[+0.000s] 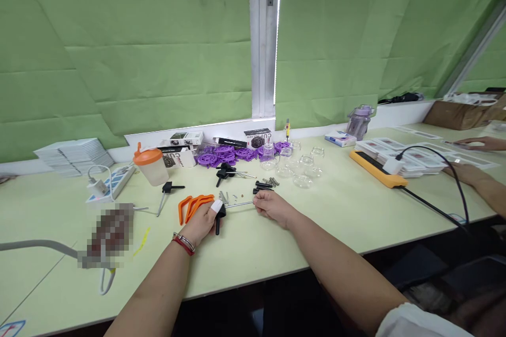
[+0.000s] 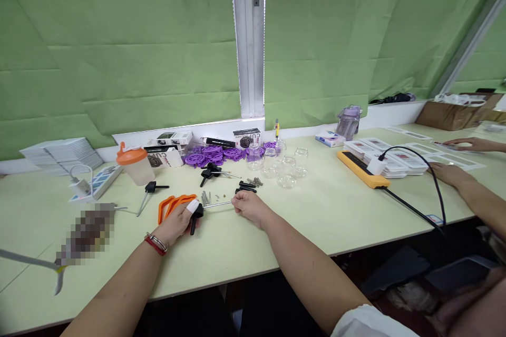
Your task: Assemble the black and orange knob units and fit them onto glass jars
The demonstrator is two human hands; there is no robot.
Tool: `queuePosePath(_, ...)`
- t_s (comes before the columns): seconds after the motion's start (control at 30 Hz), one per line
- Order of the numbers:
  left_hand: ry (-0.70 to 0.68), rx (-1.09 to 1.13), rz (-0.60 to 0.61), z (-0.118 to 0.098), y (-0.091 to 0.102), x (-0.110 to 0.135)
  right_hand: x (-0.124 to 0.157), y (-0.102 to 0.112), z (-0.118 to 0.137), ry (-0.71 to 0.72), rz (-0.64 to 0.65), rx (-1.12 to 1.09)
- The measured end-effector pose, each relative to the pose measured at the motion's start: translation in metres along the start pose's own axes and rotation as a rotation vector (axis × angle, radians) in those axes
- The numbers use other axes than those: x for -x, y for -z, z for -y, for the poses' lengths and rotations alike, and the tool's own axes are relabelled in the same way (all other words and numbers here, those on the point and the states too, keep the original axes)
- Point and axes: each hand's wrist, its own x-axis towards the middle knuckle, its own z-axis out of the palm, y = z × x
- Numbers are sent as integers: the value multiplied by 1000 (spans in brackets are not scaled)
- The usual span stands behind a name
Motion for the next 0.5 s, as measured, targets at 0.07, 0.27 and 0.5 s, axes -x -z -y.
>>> queuePosePath(0.07, 4, 13, 2, 0, 0, 0, 0, 0, 0, -5, 0, 2)
queuePosePath(0.27, -6, 21, 6, 0, 0, 0, 1, 0, 1, -7, 0, 5)
queuePosePath(0.5, -22, 40, 18, 3, 0, -1, 0, 0, 0, 0, 3, 10)
